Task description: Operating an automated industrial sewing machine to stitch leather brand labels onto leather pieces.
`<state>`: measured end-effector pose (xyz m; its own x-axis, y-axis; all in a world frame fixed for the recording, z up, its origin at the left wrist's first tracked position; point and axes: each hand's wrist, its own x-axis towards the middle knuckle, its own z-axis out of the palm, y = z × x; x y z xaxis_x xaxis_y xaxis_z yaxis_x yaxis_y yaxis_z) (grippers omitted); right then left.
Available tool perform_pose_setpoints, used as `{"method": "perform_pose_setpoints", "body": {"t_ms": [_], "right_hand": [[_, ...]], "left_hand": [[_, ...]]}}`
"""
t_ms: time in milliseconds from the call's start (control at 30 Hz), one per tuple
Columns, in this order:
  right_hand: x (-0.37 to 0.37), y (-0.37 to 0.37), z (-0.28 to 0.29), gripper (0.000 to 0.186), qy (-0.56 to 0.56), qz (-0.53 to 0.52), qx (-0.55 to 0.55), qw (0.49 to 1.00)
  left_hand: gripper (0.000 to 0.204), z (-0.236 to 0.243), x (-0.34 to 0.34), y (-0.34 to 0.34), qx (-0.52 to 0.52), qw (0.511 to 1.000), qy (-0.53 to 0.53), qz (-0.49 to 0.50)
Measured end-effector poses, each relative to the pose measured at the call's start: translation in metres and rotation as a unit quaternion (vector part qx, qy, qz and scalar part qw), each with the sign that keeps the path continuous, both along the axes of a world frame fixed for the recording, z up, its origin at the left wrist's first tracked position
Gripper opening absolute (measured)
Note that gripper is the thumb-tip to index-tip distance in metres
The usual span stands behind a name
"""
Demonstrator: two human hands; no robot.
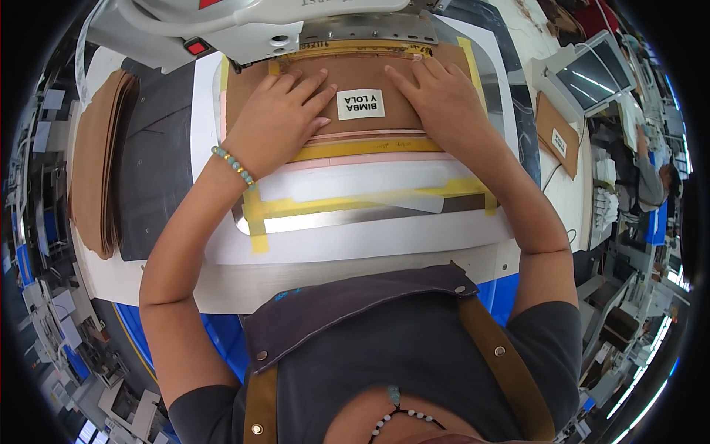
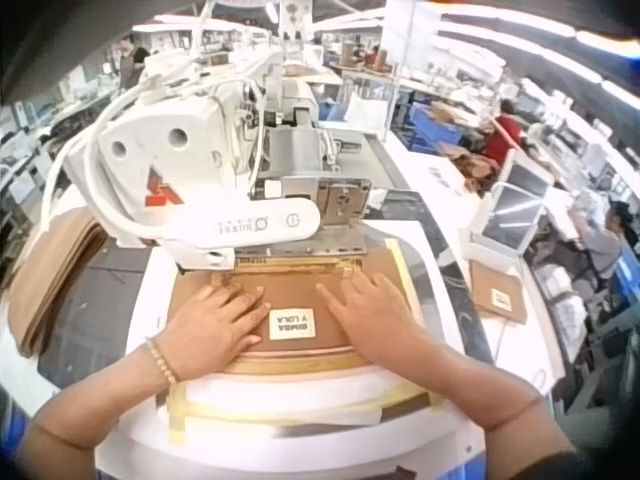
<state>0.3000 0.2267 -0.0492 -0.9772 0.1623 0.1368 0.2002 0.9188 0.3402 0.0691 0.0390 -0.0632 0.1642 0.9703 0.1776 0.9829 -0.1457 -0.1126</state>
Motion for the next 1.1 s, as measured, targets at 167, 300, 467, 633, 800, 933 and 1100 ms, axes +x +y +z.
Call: {"method": "perform_pose_setpoints", "body": {"t_ms": [167, 300, 467, 633, 800, 933, 1100], "right_hand": [[-0.008, -0.002, -0.001, 0.059, 0.02, -0.007, 0.006, 1.0], [-0.013, -0.002, -0.003, 0.057, 0.009, -0.017, 0.003, 1.0], [-0.013, 0.0, -0.004, 0.054, 0.039, 0.022, 0.018, 0.999], [-0.013, 0.001, -0.006, 0.053, 0.022, 0.003, -0.01, 1.0], [-0.016, 0.0, -0.009, 0.052, 0.03, 0.01, -0.02, 0.999], [-0.021, 0.0, -0.014, 0.051, 0.045, 0.031, -0.015, 0.998], [-0.037, -0.009, -0.018, 0.05, 0.082, 0.061, 0.006, 0.995]], "left_hand": [[0.05, 0.001, 0.002, 0.002, 0.012, 1.0, 0.007, -0.004], [0.049, 0.001, 0.002, 0.0, 0.01, 1.0, -0.014, 0.005], [0.049, 0.001, 0.0, -0.001, 0.002, 1.0, -0.016, 0.007], [0.048, -0.001, 0.002, -0.001, 0.007, 1.0, -0.014, 0.012], [0.047, -0.005, 0.002, -0.002, 0.006, 0.999, -0.026, 0.037], [0.046, -0.006, 0.001, -0.005, 0.02, 0.998, -0.05, 0.038], [0.043, -0.002, 0.0, -0.012, 0.023, 0.996, -0.043, 0.08]]}}
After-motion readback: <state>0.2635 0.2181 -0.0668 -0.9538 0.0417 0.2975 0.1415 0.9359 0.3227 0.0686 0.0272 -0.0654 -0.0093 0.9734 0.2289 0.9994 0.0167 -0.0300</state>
